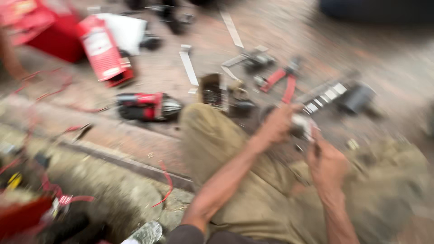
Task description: The person sits on the floor of a repair shop disassembling and reassembling a starter motor. They use a file and hand tools to work on the motor housing, remove and refit components, and handle the starter body, turning it over while fitting parts back together.
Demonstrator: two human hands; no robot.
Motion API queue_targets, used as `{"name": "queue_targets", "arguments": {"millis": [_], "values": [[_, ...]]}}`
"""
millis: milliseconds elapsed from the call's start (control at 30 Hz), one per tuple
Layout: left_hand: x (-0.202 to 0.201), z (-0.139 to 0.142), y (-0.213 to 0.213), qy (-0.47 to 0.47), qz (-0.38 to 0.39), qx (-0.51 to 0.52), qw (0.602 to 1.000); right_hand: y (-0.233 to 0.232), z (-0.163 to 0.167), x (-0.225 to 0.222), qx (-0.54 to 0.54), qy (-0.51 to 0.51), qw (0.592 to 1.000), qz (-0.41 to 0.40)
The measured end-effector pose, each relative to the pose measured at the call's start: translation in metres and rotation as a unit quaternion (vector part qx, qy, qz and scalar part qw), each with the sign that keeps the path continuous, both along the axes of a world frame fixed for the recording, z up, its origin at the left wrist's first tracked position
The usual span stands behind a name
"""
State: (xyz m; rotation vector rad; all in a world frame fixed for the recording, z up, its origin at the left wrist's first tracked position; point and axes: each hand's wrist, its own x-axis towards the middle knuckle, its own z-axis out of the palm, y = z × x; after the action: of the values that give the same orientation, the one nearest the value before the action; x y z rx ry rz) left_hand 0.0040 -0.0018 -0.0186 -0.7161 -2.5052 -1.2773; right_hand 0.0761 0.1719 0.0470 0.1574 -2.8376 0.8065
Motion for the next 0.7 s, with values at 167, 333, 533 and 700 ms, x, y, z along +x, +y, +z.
{"name": "queue_targets", "arguments": {"millis": [167,333,533,700], "values": [[-0.009,-0.004,0.002,-0.093,0.027,-0.067,0.993,-0.004,-0.012,-0.003,0.046,-0.003,0.999,-0.013],[-0.014,-0.003,-0.005,-0.062,0.027,-0.029,0.997,-0.009,-0.025,-0.007,0.056,-0.02,0.998,-0.029],[-0.022,0.0,-0.013,-0.097,-0.002,-0.058,0.994,-0.013,-0.039,-0.011,0.004,-0.064,0.997,-0.051],[-0.021,0.0,-0.007,-0.124,-0.013,-0.075,0.989,-0.014,-0.047,-0.011,-0.23,-0.06,0.971,-0.019]]}}
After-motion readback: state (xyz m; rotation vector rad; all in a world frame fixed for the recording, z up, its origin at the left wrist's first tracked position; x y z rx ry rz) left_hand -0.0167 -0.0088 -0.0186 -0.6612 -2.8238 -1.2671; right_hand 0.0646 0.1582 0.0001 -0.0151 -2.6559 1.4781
